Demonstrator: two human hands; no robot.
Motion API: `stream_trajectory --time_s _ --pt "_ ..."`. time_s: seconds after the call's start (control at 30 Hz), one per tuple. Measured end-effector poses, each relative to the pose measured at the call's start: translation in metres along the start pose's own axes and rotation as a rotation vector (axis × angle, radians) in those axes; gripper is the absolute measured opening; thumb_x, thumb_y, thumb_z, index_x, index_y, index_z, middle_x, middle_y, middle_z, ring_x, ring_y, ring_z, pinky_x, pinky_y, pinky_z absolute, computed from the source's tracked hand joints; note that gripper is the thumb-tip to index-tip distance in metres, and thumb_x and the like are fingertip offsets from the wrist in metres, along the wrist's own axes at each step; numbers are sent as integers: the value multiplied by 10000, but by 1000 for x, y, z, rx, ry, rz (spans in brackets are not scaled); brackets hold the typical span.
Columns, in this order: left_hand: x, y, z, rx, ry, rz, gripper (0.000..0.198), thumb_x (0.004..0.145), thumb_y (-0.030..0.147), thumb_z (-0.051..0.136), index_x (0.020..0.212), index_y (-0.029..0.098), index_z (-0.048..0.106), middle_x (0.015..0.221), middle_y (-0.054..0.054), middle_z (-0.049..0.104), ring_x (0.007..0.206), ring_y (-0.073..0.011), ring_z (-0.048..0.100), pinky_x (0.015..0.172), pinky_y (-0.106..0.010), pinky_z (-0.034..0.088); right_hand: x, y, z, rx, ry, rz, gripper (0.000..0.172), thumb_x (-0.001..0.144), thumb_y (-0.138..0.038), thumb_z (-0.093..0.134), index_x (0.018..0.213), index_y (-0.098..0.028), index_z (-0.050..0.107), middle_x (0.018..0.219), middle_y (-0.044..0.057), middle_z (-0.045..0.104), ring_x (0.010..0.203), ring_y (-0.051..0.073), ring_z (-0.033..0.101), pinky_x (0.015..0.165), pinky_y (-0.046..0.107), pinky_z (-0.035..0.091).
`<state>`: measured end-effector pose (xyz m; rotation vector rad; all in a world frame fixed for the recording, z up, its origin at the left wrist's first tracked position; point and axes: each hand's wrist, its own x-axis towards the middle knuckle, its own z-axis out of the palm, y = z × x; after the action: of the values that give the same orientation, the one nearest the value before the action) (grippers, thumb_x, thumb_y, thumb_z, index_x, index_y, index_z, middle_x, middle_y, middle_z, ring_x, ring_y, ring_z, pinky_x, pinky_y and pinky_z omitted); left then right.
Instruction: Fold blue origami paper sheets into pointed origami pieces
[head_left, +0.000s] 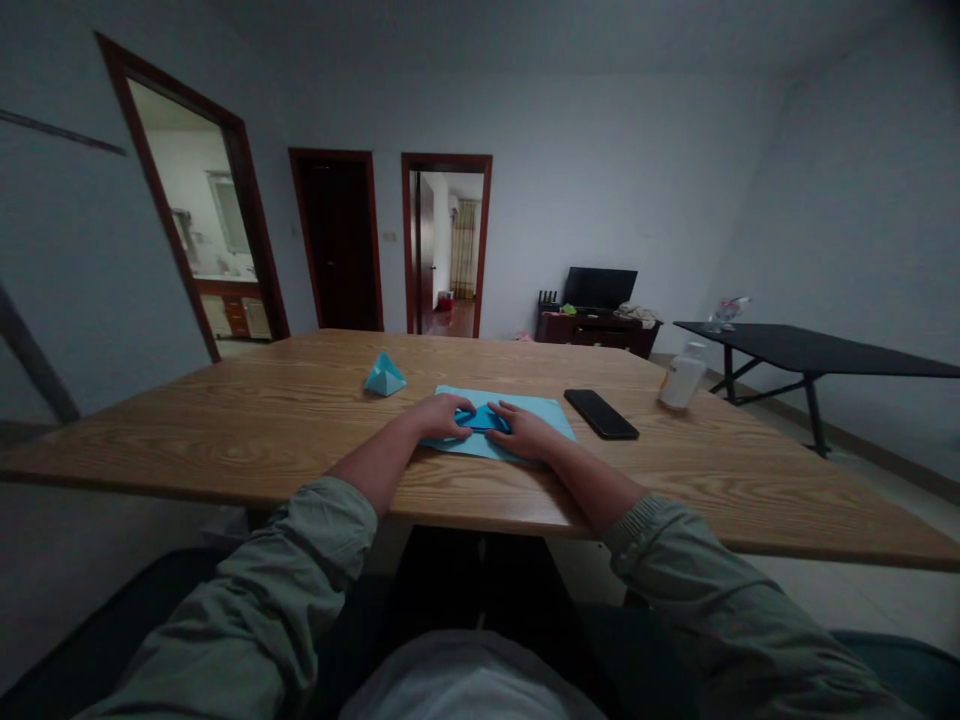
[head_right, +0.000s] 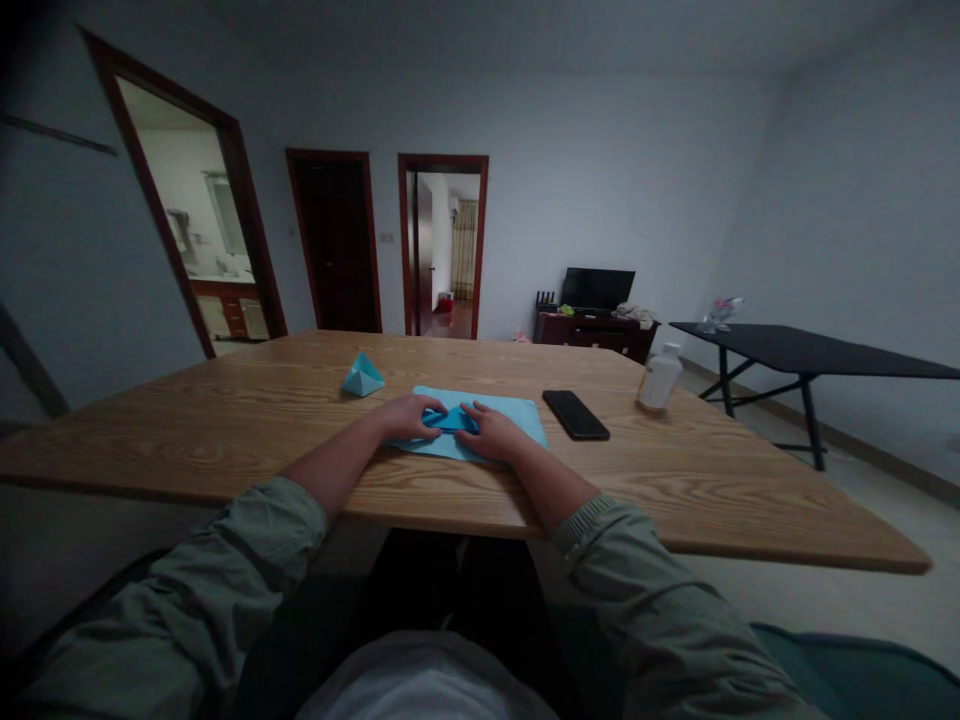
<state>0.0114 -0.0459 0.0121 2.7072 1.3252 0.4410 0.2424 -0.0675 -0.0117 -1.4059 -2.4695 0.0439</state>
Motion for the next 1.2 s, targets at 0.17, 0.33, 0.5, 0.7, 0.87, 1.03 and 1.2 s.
stream_trajectory --time_s 0.17,0.33,0.5,0.7,0.87,1.03,1.2 --pt "-3 -1 2 78 4 17 541 743 351 591 1274 247 605 1226 -79 659 1079 -256 621 920 -322 485 -1 -2 -1 -28 29 -44 531 959 -478 415 1350 -158 579 1396 159 518 1270 291 516 1057 369 389" --pt "-3 -3 5 117 62 -4 500 767 287 534 1260 236 604 1206 -105 660 1078 -281 620 917 -371 492 -2 -5 -7 -23 83 -72 492 928 -471 482 1271 -154 638 1316 140 595 1216 269 561 1035 352 411" --pt "1 2 5 93 146 -20 354 811 263 506 1116 211 678 1116 -92 692 1016 -246 636 900 -338 491 -1 -5 -7 14 132 -97 588 842 -475 612 1342 -170 573 1301 108 612 1166 266 592 995 332 443" --pt "4 3 0 87 259 -47 295 850 281 531 1082 227 705 1072 -80 712 967 -227 650 854 -309 482 6 -2 -3 -40 180 -47 419 932 -231 445 1318 -194 604 1238 106 652 1119 252 626 962 327 448" --pt "5 1 -7 83 373 -171 293 885 397 532 983 215 740 941 -114 733 888 -251 672 768 -319 476 7 -1 -8 -15 252 52 403 959 -250 409 1310 -236 606 1171 96 686 1028 244 660 874 307 458" --pt "7 13 -11 -335 604 -206 467 903 557 472 794 170 709 769 -80 727 738 -175 675 679 -252 475 10 -6 -21 79 406 137 337 952 -255 406 1136 -201 683 1005 97 722 892 226 660 740 273 428" --pt "16 34 -2 -767 513 -64 515 863 572 544 1147 153 639 1015 -83 727 685 -134 682 540 -202 492 26 -26 -25 228 583 154 333 959 -274 376 1018 -163 685 846 75 710 730 190 620 661 259 401"
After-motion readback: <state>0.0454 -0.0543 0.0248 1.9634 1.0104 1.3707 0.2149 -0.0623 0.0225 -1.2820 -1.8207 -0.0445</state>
